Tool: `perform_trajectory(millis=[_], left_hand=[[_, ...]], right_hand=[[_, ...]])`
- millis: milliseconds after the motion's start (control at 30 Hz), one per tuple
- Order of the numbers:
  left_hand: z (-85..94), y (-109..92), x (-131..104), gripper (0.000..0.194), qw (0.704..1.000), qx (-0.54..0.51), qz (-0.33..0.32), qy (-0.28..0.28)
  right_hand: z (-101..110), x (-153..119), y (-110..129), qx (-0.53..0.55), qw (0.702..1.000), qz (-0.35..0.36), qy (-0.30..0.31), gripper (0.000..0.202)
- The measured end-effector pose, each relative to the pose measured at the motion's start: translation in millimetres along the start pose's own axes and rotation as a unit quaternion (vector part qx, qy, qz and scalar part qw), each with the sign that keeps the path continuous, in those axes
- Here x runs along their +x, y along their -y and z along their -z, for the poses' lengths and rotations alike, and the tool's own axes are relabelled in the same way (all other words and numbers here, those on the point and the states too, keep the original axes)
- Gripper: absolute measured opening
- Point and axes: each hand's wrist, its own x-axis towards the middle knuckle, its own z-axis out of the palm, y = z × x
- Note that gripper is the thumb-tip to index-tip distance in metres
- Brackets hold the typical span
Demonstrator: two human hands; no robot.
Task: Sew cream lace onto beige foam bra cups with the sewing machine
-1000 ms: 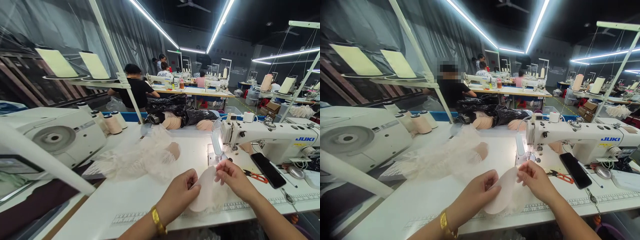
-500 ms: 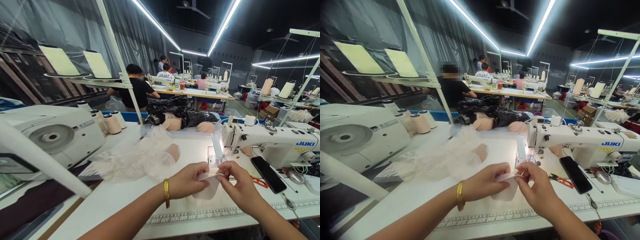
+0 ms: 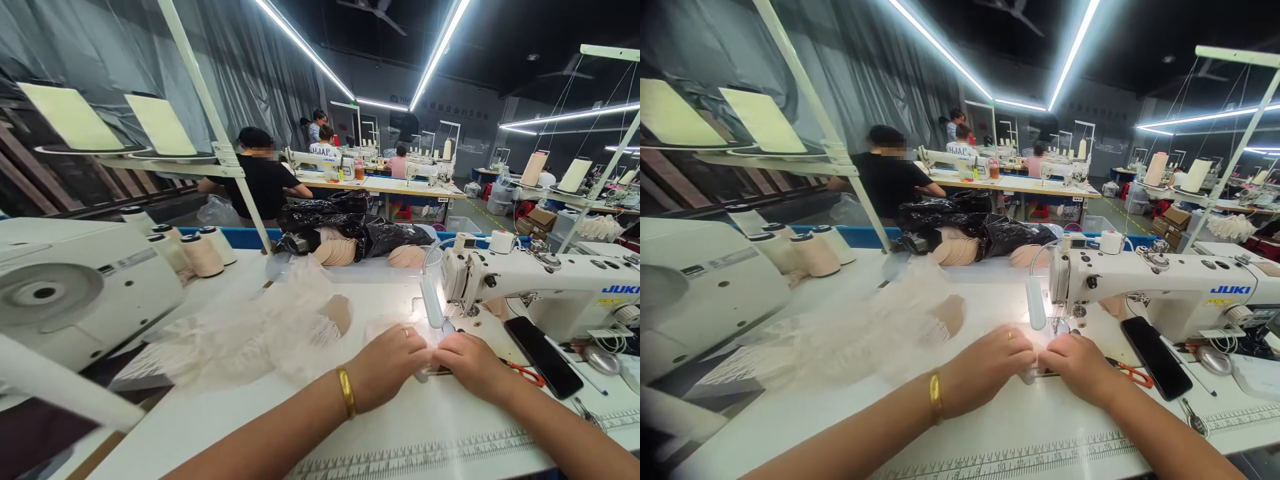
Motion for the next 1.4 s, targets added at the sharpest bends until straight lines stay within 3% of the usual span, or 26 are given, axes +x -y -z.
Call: perform_trajectory(millis=[167,367,767,1100,1267,1400], left_hand=[[-25.2,15,19,0.024,0.998,0.023,0.035,0.039],[-42.6,14,12,0.018,0.999,0.006,0.024,-0.026],[-40.1,8,19,0.018,0.998,-0.034,0.058,-0.023],[-40.8,11,26,0.027,0.995,-0.078,0.027,-0.048],[-35.9,17,32,0.027,0.996,-0.048,0.059,-0.050],[-32.1,23,36,0.020,0.999,-0.017,0.029,-0.040]], right_hand=[[11,-2,-6,0.081,0.996,-0.024,0.006,0.031],[16,-10,-5,0.102,0.993,-0.058,0.032,0.031],[22,-9,-3,0.108,0.991,-0.058,0.052,0.033],[24,-10,-3,0.117,0.989,-0.068,0.058,0.031],[16,-11,-7,0.104,0.991,-0.074,0.050,0.028],[9,-11,-11,0.089,0.991,-0.083,0.045,0.030]])
